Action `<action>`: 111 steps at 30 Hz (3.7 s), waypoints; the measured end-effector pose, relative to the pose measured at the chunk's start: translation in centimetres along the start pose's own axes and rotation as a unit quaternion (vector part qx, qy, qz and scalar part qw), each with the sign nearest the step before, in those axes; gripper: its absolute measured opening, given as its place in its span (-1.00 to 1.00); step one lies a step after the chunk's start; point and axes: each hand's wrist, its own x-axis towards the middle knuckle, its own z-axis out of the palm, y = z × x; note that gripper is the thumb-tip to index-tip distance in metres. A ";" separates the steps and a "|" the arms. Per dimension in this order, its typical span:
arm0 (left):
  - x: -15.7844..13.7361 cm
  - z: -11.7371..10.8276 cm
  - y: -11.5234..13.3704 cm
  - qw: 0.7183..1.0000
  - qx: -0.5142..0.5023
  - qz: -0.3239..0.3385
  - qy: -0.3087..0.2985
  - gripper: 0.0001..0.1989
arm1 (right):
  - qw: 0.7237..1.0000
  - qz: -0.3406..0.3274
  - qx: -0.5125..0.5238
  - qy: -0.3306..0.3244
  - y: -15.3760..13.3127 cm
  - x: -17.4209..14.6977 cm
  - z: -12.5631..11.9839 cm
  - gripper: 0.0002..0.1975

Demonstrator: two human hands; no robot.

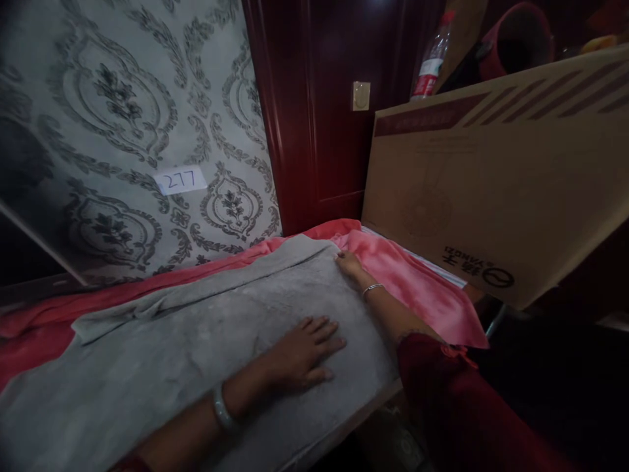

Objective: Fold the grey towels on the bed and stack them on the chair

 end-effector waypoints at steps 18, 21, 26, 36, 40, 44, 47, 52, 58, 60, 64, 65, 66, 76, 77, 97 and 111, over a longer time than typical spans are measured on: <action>-0.8 0.7 0.8 0.995 -0.099 0.020 -0.010 -0.50 | 0.992 -0.010 -0.121 0.016 1.6 4.4 1.9 -0.81; -0.8 0.9 0.6 0.995 -0.094 0.024 -0.008 -0.51 | 0.990 -0.020 -0.140 -0.002 1.4 4.3 1.4 -0.77; -0.5 1.0 0.4 0.995 -0.092 0.027 -0.014 -0.50 | 0.982 -0.018 -0.184 -0.030 0.9 4.0 0.9 -0.69; -0.3 1.2 0.2 0.997 -0.060 0.036 -0.007 -0.48 | 0.970 -0.020 -0.241 -0.029 0.2 2.2 1.5 -0.63; -0.3 1.1 0.1 0.997 -0.059 0.039 -0.011 -0.49 | 0.969 -0.018 -0.241 -0.053 -0.5 2.1 0.4 -0.62; -0.3 1.4 -0.2 0.997 -0.066 0.037 -0.016 -0.47 | 0.967 -0.004 -0.246 -0.072 -0.5 0.7 -1.3 -0.56; -0.3 1.6 0.0 0.998 -0.062 0.024 0.003 -0.43 | 0.964 0.005 -0.256 -0.068 0.2 -1.3 -2.0 -0.59; -0.4 1.5 0.2 0.998 -0.051 0.019 0.004 -0.46 | 0.963 0.010 -0.269 -0.029 1.4 -3.9 -1.4 -0.62; -0.5 1.6 0.0 0.999 -0.047 0.021 0.015 -0.45 | 0.965 0.016 -0.262 -0.015 1.2 -4.3 -1.2 -0.62; -0.5 1.7 0.0 0.999 -0.042 0.019 0.021 -0.45 | 0.965 0.021 -0.260 -0.023 1.3 -4.3 -1.8 -0.61; -0.3 1.9 -0.1 0.999 -0.031 0.020 0.031 -0.45 | 0.962 0.039 -0.264 -0.050 2.2 -5.2 -3.3 -0.57; -0.2 1.9 -0.1 0.999 -0.029 0.021 0.032 -0.45 | 0.961 0.042 -0.268 -0.053 2.5 -5.6 -3.6 -0.58; -0.2 1.9 -0.2 0.999 -0.028 0.023 0.031 -0.45 | 0.960 0.043 -0.273 -0.052 2.7 -6.1 -3.8 -0.61; -0.2 1.4 0.4 0.998 0.008 0.024 0.055 -0.52 | 0.955 0.037 -0.291 -0.035 2.6 -8.4 -3.6 -0.61; -0.2 1.4 0.6 0.998 0.020 0.025 0.058 -0.53 | 0.955 0.036 -0.293 -0.040 2.5 -8.5 -3.8 -0.61; -20.3 -3.9 -6.6 0.791 0.143 -0.594 0.042 -0.33 | 0.910 -0.232 -0.329 -0.101 -5.3 -14.5 7.3 -0.41; -20.9 -2.6 -6.4 0.807 0.114 -0.571 0.096 -0.33 | 0.901 -0.252 -0.334 -0.120 -10.2 -14.5 9.2 -0.35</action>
